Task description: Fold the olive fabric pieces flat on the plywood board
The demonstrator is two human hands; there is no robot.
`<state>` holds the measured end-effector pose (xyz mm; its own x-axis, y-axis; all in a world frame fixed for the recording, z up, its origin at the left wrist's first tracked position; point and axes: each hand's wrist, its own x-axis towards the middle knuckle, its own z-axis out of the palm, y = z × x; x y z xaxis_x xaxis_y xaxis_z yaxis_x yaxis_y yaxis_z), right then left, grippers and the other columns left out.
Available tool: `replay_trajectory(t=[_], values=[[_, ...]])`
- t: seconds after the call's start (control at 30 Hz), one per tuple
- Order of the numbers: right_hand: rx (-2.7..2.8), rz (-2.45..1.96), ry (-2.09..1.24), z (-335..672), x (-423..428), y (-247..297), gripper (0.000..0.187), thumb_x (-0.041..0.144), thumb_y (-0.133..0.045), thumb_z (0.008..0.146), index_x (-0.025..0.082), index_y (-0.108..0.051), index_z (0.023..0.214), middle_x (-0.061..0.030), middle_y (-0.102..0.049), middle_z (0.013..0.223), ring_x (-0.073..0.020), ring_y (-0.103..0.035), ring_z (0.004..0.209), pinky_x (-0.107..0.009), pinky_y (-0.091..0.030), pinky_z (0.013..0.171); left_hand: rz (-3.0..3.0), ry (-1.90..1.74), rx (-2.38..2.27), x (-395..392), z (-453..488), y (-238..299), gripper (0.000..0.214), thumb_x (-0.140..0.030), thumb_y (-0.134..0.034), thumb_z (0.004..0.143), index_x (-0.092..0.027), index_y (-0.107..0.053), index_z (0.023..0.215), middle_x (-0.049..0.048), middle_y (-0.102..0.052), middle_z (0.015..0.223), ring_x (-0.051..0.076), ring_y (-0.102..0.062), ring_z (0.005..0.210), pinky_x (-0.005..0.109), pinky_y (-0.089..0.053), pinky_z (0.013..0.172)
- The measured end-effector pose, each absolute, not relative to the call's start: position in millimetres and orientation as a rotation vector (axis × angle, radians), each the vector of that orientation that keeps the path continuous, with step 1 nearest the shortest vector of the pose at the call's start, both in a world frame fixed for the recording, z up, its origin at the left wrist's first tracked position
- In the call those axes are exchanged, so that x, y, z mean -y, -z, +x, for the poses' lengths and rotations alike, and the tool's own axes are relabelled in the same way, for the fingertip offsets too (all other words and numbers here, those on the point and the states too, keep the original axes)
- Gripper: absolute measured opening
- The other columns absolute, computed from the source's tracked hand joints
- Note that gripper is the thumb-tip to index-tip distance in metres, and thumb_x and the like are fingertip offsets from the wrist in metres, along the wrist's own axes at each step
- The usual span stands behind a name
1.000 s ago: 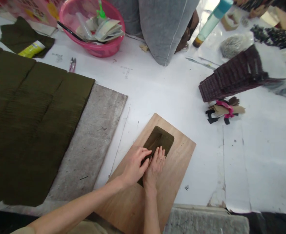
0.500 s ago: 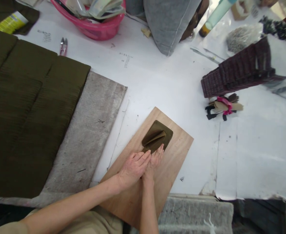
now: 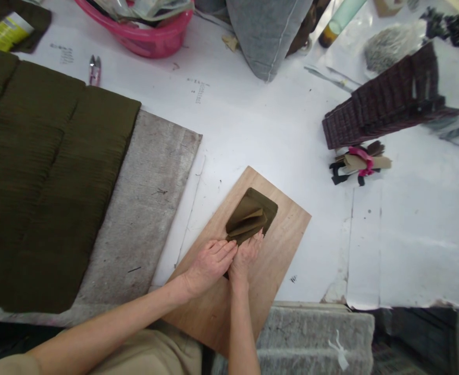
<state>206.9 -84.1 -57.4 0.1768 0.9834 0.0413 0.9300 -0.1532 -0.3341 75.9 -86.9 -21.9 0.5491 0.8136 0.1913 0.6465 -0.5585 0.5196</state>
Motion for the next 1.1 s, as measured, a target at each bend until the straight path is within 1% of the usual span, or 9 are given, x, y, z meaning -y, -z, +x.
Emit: replay_trajectory(t=[0.13, 0.27, 0.47, 0.57, 0.7, 0.8, 0.9, 1.0, 1.1], values=[[1.816, -2.195, -0.308, 206, 84, 56, 0.050, 0.013, -0.032, 0.090, 0.005, -0.038, 0.140, -0.0279, -0.035, 0.143, -0.0308, -0.022, 0.140, -0.063, -0.028, 0.107, 2.364, -0.561, -1.172, 91, 70, 24, 0.031, -0.012, -0.043, 0.091, -0.014, -0.059, 0.118, 0.0128, -0.065, 0.116, 0.021, -0.060, 0.105, 0.039, -0.049, 0.087], [1.796, -2.202, -0.329, 204, 83, 53, 0.050, 0.014, -0.035, 0.090, 0.006, -0.040, 0.139, -0.0265, -0.036, 0.144, -0.0324, -0.021, 0.140, -0.064, -0.026, 0.107, 2.346, -0.557, -1.166, 92, 66, 25, 0.031, -0.011, -0.045, 0.090, -0.014, -0.058, 0.118, 0.0119, -0.066, 0.115, 0.021, -0.059, 0.105, 0.038, -0.048, 0.088], [1.821, -2.202, -0.308, 203, 82, 51, 0.052, 0.009, -0.030, 0.089, 0.004, -0.038, 0.140, -0.0270, -0.037, 0.143, -0.0318, -0.019, 0.141, -0.062, -0.027, 0.107, 2.289, -0.601, -1.171, 83, 67, 19, 0.022, -0.008, -0.047, 0.087, -0.014, -0.061, 0.103, 0.0081, -0.067, 0.108, 0.020, -0.059, 0.101, 0.035, -0.046, 0.089], [1.835, -2.192, -0.292, 203, 82, 49, 0.053, 0.010, -0.029, 0.090, 0.003, -0.034, 0.142, -0.0271, -0.036, 0.144, -0.0309, -0.017, 0.142, -0.061, -0.027, 0.108, 2.269, -0.517, -1.157, 79, 67, 14, 0.023, -0.012, -0.051, 0.085, -0.013, -0.059, 0.107, 0.0093, -0.066, 0.105, 0.022, -0.058, 0.099, 0.037, -0.046, 0.088], [1.817, -2.163, -0.295, 201, 79, 48, 0.058, 0.008, -0.024, 0.090, 0.007, -0.021, 0.148, -0.0226, -0.033, 0.147, -0.0265, -0.013, 0.144, -0.058, -0.026, 0.109, 2.366, -0.404, -1.160, 88, 64, 13, 0.028, -0.010, -0.050, 0.086, -0.012, -0.056, 0.113, 0.0098, -0.066, 0.100, 0.023, -0.058, 0.095, 0.038, -0.047, 0.080], [1.806, -2.138, -0.254, 200, 77, 47, 0.061, 0.006, -0.020, 0.090, 0.011, -0.012, 0.150, -0.0180, -0.033, 0.148, -0.0238, -0.012, 0.144, -0.056, -0.025, 0.111, 2.449, -0.390, -1.149, 104, 58, 15, 0.028, -0.006, -0.047, 0.086, -0.012, -0.057, 0.112, 0.0104, -0.065, 0.101, 0.023, -0.058, 0.093, 0.037, -0.046, 0.078], [1.818, -2.134, -0.233, 199, 76, 45, 0.061, 0.006, -0.017, 0.091, 0.015, -0.011, 0.151, -0.0142, -0.030, 0.151, -0.0235, -0.012, 0.144, -0.055, -0.024, 0.111, 2.469, -0.337, -1.081, 119, 49, 15, 0.024, -0.006, -0.050, 0.086, -0.013, -0.059, 0.108, 0.0095, -0.064, 0.105, 0.021, -0.057, 0.095, 0.036, -0.044, 0.080], [1.836, -2.155, -0.234, 199, 76, 43, 0.057, 0.011, -0.021, 0.094, 0.014, -0.013, 0.151, -0.0136, -0.027, 0.152, -0.0242, -0.012, 0.144, -0.053, -0.024, 0.112, 2.426, -0.278, -0.986, 128, 40, 10, 0.017, -0.010, -0.054, 0.087, -0.017, -0.060, 0.101, 0.0053, -0.065, 0.095, 0.019, -0.057, 0.088, 0.034, -0.044, 0.075], [1.849, -2.187, -0.198, 198, 76, 44, 0.054, 0.018, -0.031, 0.097, 0.011, -0.018, 0.149, -0.0146, -0.029, 0.151, -0.0247, -0.012, 0.144, -0.051, -0.025, 0.113, 2.355, -0.310, -0.928, 120, 37, 3, 0.015, -0.012, -0.053, 0.088, -0.020, -0.061, 0.098, 0.0022, -0.064, 0.085, 0.017, -0.056, 0.080, 0.032, -0.043, 0.069]])
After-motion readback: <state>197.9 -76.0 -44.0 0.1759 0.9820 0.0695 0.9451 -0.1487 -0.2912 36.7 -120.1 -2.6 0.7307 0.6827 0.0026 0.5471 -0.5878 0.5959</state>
